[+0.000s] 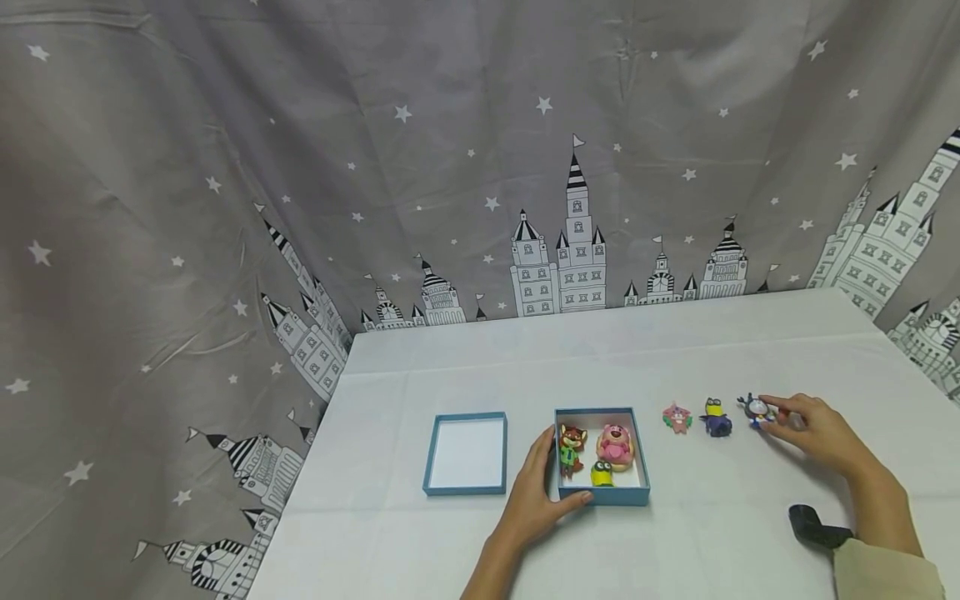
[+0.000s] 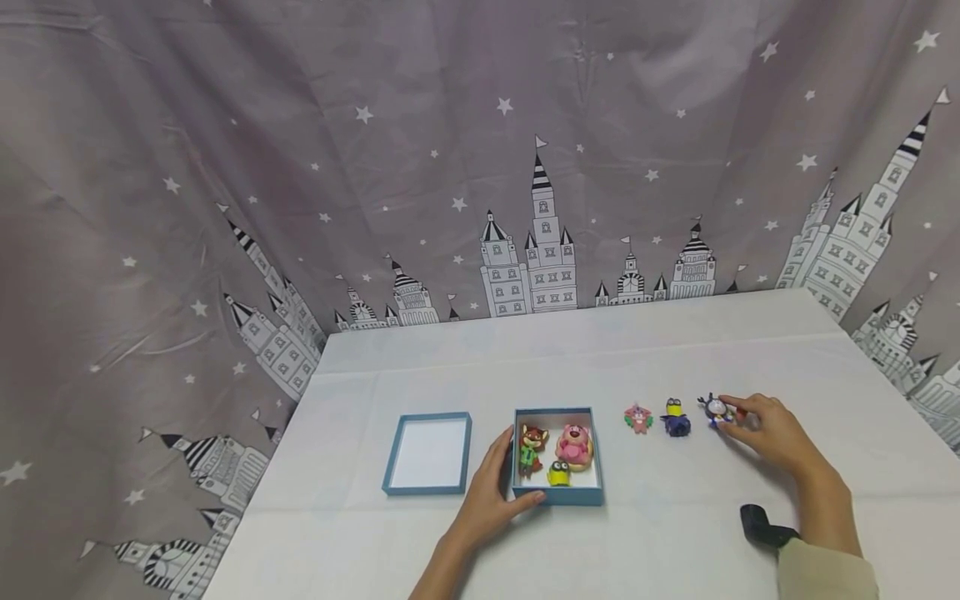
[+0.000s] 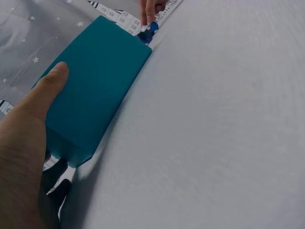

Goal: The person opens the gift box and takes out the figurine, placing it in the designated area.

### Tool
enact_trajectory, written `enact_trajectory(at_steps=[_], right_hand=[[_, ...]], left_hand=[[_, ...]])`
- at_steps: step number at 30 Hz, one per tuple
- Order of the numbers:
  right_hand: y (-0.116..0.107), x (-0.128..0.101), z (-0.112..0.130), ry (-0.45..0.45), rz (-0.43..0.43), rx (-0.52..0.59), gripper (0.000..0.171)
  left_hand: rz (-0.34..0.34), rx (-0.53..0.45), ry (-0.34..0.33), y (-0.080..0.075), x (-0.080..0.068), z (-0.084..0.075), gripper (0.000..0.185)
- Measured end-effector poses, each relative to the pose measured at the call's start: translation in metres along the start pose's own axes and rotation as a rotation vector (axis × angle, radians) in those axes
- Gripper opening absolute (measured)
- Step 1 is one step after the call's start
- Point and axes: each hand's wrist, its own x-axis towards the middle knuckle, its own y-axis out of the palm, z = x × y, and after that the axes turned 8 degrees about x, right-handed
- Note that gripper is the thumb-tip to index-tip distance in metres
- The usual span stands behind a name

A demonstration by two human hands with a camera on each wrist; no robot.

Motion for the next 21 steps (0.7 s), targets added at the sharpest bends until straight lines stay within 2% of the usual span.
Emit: enact_trajectory(at_steps=[7,16,21], right_hand=[[-0.002,-0.001,0.002,-0.045,-0.017,-0.008,0.051],[-0.008,0.000,0.009,0.000,0.024,0.019,0.059],[-0.012,0.000,0.017,-0.053,-0.033,0.014,0.054]], left_hand=[[0.001,-0.002,-0.001,0.000,0.000,0.001,0.099],[0.006,-0.007,-0.001,0.000,0.000,0.001,0.100],[0.008,-0.007,-0.002,0.000,0.000,0.001,0.100]])
